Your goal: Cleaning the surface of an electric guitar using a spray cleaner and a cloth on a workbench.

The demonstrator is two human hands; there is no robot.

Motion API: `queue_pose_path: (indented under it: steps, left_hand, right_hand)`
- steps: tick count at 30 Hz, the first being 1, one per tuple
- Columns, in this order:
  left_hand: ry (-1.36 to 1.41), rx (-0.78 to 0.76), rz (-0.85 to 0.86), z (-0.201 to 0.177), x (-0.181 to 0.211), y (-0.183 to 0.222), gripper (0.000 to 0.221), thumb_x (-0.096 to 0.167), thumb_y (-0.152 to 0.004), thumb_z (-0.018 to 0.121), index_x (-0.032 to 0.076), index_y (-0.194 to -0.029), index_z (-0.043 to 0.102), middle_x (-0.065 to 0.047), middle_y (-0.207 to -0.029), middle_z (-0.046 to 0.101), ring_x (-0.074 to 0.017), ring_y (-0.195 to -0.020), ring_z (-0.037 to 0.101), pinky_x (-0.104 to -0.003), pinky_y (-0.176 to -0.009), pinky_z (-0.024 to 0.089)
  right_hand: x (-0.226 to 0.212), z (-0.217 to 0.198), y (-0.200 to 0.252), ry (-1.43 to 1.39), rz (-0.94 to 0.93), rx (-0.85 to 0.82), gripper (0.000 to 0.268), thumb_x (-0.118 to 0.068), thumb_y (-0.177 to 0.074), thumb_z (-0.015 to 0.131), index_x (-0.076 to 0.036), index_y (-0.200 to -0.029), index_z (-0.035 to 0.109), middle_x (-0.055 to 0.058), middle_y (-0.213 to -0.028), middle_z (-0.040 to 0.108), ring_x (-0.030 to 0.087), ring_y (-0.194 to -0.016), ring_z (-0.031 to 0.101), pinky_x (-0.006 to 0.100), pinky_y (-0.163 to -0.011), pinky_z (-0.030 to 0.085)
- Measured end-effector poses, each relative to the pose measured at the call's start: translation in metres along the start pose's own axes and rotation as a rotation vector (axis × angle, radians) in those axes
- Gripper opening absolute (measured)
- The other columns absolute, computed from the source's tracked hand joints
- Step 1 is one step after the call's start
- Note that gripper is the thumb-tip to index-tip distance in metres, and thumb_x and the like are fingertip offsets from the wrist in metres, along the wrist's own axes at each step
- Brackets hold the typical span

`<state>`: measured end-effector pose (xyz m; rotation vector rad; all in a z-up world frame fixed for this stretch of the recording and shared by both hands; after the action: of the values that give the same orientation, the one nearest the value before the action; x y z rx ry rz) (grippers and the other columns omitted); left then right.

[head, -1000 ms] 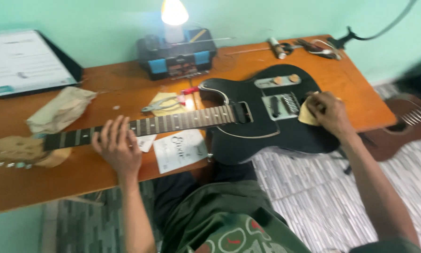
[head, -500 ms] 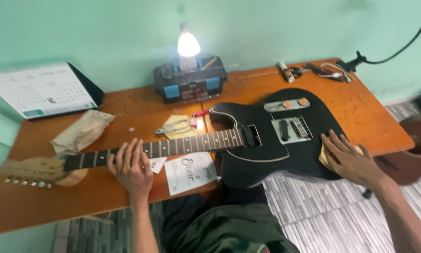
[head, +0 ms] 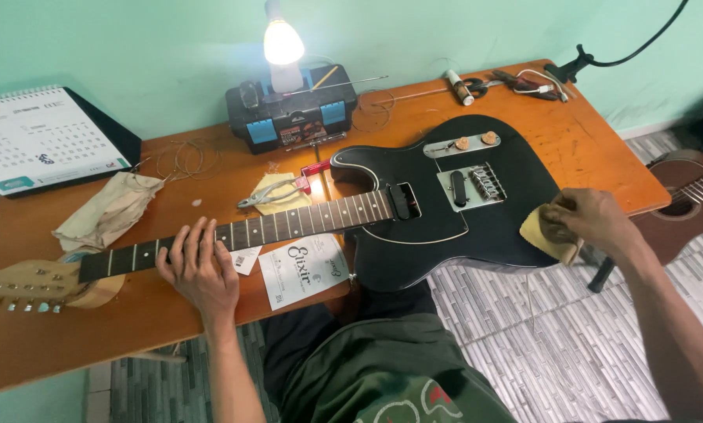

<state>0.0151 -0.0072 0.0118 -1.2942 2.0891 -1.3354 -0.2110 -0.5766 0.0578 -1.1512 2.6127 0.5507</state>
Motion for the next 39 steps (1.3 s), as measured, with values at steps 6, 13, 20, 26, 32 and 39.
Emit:
queue_pose_path:
  steps: [6,13,20,26,32,39]
  left_hand:
    - [0.010,0.022,0.026,-0.002,0.002,-0.004,0.043,0.023,-0.112,0.045,0.003,-0.120,0.082,-0.011,-0.128,0.077,-0.0290,-0.125,0.063,-0.048,-0.116,0.028]
    - [-0.019,0.039,0.072,-0.005,0.002,-0.004,0.044,0.020,-0.115,0.046,0.000,-0.119,0.086,-0.012,-0.127,0.080,-0.0294,-0.123,0.065,-0.047,-0.114,0.030]
    - [-0.012,0.017,0.064,-0.001,-0.001,0.001,0.043,0.019,-0.115,0.047,0.000,-0.122,0.085,-0.013,-0.130,0.080,-0.0288,-0.127,0.063,-0.046,-0.115,0.028]
    - [-0.013,0.023,0.071,-0.001,-0.002,0.000,0.047,0.021,-0.117,0.045,-0.001,-0.122,0.086,-0.014,-0.129,0.080,-0.0294,-0.128,0.062,-0.047,-0.116,0.028]
    - [-0.052,0.015,0.078,-0.003,0.000,0.000,0.047,0.021,-0.117,0.045,-0.001,-0.122,0.086,-0.014,-0.130,0.080,-0.0288,-0.128,0.063,-0.046,-0.116,0.029]
    - [-0.022,0.015,0.077,-0.001,-0.002,0.003,0.049,0.022,-0.117,0.044,-0.002,-0.122,0.086,-0.014,-0.130,0.080,-0.0290,-0.128,0.063,-0.046,-0.115,0.029]
  right_hand:
    - [-0.014,-0.041,0.012,-0.142,-0.274,0.327,0.018,-0.019,-0.107,0.065,-0.004,-0.118,0.068,0.015,-0.118,0.071,0.029,-0.100,0.066,0.041,-0.085,0.052]
    - [-0.057,-0.046,0.066,-0.693,-1.114,0.336,0.081,-0.083,-0.090,0.050,-0.004,-0.110,0.056,0.013,-0.127,0.053,0.028,-0.122,0.053,0.045,-0.112,0.047]
    - [-0.032,0.001,0.063,-0.028,-0.949,-0.294,0.005,-0.018,-0.088,0.072,-0.014,-0.086,0.072,0.004,-0.164,0.039,0.028,-0.143,0.049,0.044,-0.106,0.052]
    - [-0.033,-0.004,0.050,-0.038,-0.537,0.166,0.024,-0.011,-0.098,0.063,-0.006,-0.119,0.074,0.004,-0.076,0.071,0.014,-0.064,0.064,0.028,-0.064,0.054]
    - [-0.054,0.047,0.035,-0.263,-0.257,0.302,0.052,-0.009,-0.106,0.032,0.004,-0.156,0.027,0.029,-0.161,0.031,0.046,-0.146,0.034,0.051,-0.122,0.026]
    - [-0.048,0.016,0.039,-0.298,-0.140,0.060,0.116,-0.036,-0.077,0.072,-0.017,-0.162,-0.003,0.027,-0.154,0.026,0.046,-0.130,0.044,0.067,-0.104,0.038]
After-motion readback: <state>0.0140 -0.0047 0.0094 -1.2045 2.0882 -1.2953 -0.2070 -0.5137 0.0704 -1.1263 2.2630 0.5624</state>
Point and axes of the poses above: each hand's wrist, its own y-axis away from the middle knuckle, its own z-axis out of the palm, x = y × z, the point moved 2 cm from there along -y, towards the middle knuckle
